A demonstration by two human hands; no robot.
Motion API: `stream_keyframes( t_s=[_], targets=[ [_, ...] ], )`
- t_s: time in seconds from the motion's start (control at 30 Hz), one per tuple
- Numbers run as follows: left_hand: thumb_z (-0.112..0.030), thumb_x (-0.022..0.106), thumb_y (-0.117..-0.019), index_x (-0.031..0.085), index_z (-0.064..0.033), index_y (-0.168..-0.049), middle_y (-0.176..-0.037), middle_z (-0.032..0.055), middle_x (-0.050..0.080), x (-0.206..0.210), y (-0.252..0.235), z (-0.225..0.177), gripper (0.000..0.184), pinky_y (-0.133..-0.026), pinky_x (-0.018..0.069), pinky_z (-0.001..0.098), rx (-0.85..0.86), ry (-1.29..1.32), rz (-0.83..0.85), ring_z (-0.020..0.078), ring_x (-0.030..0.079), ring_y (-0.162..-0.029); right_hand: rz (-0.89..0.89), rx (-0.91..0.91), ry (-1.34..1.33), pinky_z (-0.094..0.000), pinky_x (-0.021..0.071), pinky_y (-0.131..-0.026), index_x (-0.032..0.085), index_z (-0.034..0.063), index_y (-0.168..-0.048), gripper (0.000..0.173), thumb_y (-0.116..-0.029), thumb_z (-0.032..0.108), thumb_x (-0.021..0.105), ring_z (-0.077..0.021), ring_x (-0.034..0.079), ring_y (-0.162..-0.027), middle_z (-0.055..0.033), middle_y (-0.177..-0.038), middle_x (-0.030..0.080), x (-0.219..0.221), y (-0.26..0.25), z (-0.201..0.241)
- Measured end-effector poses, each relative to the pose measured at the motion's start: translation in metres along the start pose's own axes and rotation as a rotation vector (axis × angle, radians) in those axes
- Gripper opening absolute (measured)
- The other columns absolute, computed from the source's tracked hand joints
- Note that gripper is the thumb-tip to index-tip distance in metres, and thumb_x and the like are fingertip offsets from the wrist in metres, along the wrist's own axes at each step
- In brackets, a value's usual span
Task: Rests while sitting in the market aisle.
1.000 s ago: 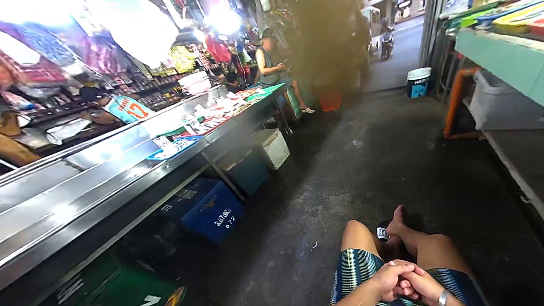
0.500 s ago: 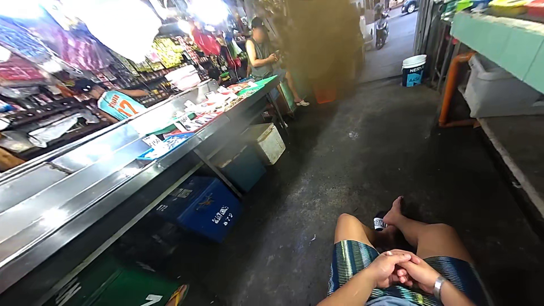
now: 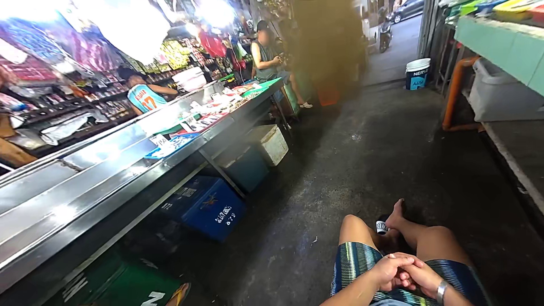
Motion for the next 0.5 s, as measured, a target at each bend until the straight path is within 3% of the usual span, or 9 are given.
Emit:
stream_keyframes(
  t_s=[0.07, 0.27, 0.5],
  targets=[
    [-0.026, 0.042, -0.1105, 0.065, -0.0139, -0.104, -0.063, -0.0058, 0.050, 0.009, 0.015, -0.013, 0.027, -0.059, 0.0519, 0.0257, 0.004, 0.018, -0.054, 0.0073, 0.049, -0.052, -0.046, 0.039, -0.019, -0.0226, 0.0398, -0.041, 0.064, 0.0082, -0.094, 0.024, -0.1091, 0.016, 0.047, -0.0079, 0.047, -0.043, 0.0008, -0.055, 0.052, 0.008, 0.007, 0.009],
    [-0.031, 0.045, -0.1090, 0.065, -0.0177, -0.101, -0.061, -0.0054, 0.049, -0.007, -0.014, 0.010, 0.025, -0.061, 0.0532, 0.0300, 0.026, 0.008, 0.059, 0.0098, 0.051, -0.054, 0.041, -0.001, 0.021, -0.0245, 0.0443, -0.043, 0.068, 0.0091, -0.109, 0.022, -0.1080, 0.018, 0.049, -0.0103, 0.053, -0.046, -0.0023, -0.059, 0.058, -0.009, -0.010, -0.009],
    [-0.030, 0.045, -0.1088, 0.067, -0.0152, -0.106, -0.063, -0.0042, 0.051, -0.007, -0.013, 0.008, 0.027, -0.062, 0.0550, 0.0296, 0.041, 0.035, 0.033, 0.0101, 0.053, -0.054, 0.028, -0.028, -0.008, -0.0243, 0.0406, -0.041, 0.070, 0.0103, -0.102, 0.021, -0.1057, 0.023, 0.053, -0.0096, 0.050, -0.044, -0.0023, -0.057, 0.055, -0.011, -0.018, -0.015]
  ],
)
Point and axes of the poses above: each hand's wrist, its own y-axis away from the middle knuckle, its own x-axis out of the palm, z = x × y, the point moved 7 cm from there along -y, towards the middle knuckle
